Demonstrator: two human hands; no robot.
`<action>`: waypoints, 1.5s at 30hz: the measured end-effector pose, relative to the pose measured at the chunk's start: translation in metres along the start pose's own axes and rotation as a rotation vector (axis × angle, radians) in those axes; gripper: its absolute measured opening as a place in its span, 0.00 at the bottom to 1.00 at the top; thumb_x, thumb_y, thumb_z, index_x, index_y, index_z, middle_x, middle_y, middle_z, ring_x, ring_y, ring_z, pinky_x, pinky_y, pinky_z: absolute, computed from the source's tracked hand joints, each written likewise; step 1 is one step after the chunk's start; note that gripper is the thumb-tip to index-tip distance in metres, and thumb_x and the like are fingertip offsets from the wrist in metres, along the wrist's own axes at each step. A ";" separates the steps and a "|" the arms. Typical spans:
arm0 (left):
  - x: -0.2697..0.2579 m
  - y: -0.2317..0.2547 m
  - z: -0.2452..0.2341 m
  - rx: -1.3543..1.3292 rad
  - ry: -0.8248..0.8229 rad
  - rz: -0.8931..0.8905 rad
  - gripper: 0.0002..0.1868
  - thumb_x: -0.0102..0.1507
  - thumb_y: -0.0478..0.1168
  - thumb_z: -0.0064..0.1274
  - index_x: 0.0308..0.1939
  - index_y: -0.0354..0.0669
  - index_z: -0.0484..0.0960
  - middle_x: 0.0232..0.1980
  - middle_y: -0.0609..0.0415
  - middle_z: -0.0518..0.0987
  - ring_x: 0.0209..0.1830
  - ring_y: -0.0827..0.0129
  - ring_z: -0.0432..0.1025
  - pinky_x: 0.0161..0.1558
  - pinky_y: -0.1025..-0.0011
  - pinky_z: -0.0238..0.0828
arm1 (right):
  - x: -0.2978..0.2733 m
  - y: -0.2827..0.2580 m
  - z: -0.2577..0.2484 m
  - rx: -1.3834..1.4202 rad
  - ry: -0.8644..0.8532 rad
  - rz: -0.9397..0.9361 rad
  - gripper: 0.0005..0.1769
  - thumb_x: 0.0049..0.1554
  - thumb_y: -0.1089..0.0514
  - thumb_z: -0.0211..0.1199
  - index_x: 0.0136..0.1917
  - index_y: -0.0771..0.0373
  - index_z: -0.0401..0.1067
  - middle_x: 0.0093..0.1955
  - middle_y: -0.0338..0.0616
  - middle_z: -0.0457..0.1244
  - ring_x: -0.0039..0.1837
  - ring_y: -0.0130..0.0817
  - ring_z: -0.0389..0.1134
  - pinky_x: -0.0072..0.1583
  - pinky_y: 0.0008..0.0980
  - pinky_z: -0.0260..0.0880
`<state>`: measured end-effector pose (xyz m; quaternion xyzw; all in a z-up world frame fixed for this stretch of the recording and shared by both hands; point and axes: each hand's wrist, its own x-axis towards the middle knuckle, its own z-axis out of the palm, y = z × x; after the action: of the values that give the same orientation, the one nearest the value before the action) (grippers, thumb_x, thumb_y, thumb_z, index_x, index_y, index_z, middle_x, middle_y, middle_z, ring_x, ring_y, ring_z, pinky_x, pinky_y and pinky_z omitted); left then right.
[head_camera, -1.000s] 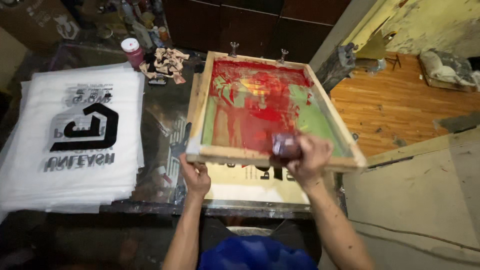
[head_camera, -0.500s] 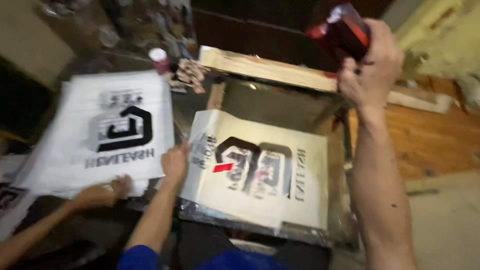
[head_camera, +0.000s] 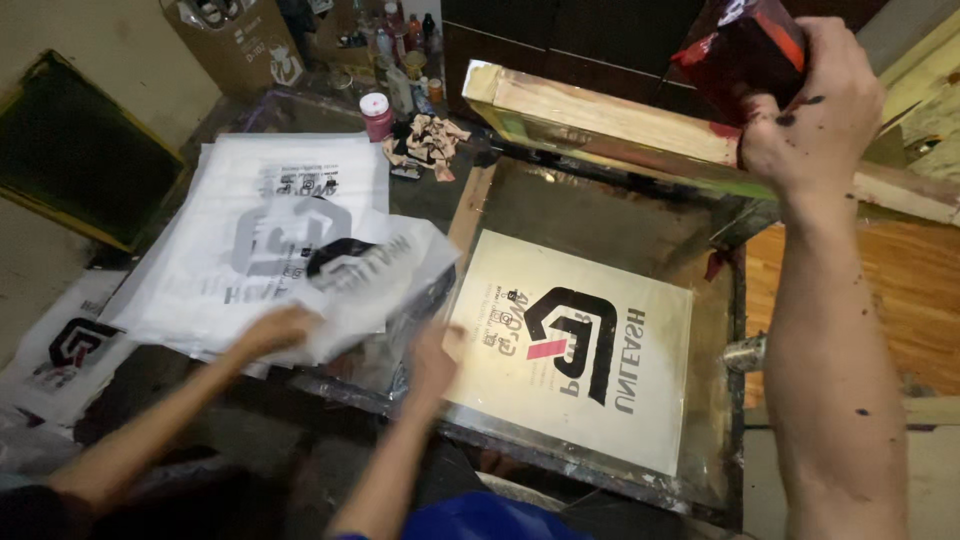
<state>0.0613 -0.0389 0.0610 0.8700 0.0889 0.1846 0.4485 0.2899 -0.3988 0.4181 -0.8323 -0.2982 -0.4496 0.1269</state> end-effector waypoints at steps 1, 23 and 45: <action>-0.029 0.003 0.021 -0.003 0.004 -0.001 0.34 0.45 0.16 0.46 0.46 0.52 0.89 0.45 0.52 0.87 0.50 0.52 0.79 0.55 0.59 0.72 | 0.000 0.007 0.002 0.001 0.000 -0.005 0.31 0.50 0.64 0.68 0.68 0.70 0.76 0.56 0.55 0.69 0.53 0.61 0.69 0.52 0.51 0.65; 0.010 -0.035 0.060 0.643 -0.516 -0.064 0.24 0.72 0.61 0.45 0.65 0.61 0.85 0.68 0.44 0.80 0.71 0.43 0.69 0.65 0.40 0.57 | 0.006 0.021 0.012 -0.070 -0.016 0.091 0.28 0.53 0.62 0.75 0.66 0.64 0.77 0.52 0.53 0.70 0.50 0.63 0.72 0.46 0.54 0.66; -0.074 -0.022 0.082 0.608 -0.317 -0.157 0.47 0.69 0.77 0.34 0.88 0.64 0.53 0.92 0.45 0.38 0.90 0.35 0.32 0.79 0.30 0.33 | -0.005 0.030 0.033 -0.114 -0.010 0.263 0.10 0.58 0.51 0.77 0.48 0.54 0.80 0.46 0.41 0.73 0.48 0.46 0.73 0.48 0.52 0.70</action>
<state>0.0272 -0.1111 -0.0187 0.9721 0.1359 -0.0230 0.1898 0.3282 -0.4091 0.3974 -0.8725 -0.1610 -0.4410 0.1357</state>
